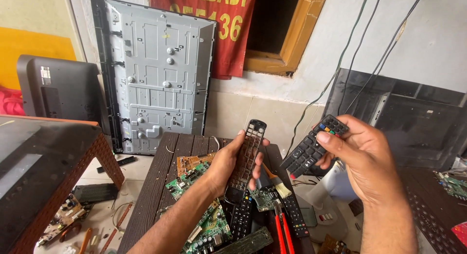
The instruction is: The person disassembles a Samsung remote control, removes the circuit board, and reassembles it. They handle the remote and its internal components on a table with other electronics parts.
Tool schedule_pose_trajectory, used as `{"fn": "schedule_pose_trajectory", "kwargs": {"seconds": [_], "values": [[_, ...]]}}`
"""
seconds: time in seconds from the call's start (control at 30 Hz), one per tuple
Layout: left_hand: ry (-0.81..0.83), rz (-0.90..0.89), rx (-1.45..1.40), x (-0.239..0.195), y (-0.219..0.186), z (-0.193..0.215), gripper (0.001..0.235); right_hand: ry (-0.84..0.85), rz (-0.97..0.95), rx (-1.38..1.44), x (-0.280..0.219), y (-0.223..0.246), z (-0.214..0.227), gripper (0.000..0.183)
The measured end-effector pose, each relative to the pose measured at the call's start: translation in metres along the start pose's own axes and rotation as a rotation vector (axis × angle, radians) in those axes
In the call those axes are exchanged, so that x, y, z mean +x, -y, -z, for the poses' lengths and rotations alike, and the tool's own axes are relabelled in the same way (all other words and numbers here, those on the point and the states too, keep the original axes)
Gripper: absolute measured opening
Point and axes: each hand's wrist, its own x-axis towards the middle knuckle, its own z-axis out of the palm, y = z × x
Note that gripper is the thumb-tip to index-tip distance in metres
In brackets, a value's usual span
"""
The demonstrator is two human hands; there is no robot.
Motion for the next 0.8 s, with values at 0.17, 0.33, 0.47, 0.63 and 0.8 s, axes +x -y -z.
{"fn": "schedule_pose_trajectory", "kwargs": {"seconds": [0.17, 0.33, 0.47, 0.63, 0.8], "values": [[0.015, -0.084, -0.001, -0.001, -0.004, -0.010, 0.066, 0.057, 0.054, 0.015, -0.003, 0.001, -0.006, 0.016], [0.034, -0.084, -0.009, -0.002, -0.007, -0.021, 0.064, 0.093, 0.078, -0.001, -0.004, 0.004, -0.010, 0.017], [0.030, -0.073, 0.033, 0.000, -0.005, -0.022, 0.064, 0.075, 0.056, 0.014, -0.001, -0.001, -0.009, 0.018], [0.016, -0.013, 0.058, -0.001, -0.007, -0.024, 0.064, 0.060, 0.021, 0.007, 0.002, -0.003, -0.007, 0.020], [0.028, -0.043, 0.043, 0.002, -0.003, -0.022, 0.063, 0.080, 0.003, 0.011, 0.002, -0.001, -0.008, 0.021]]}}
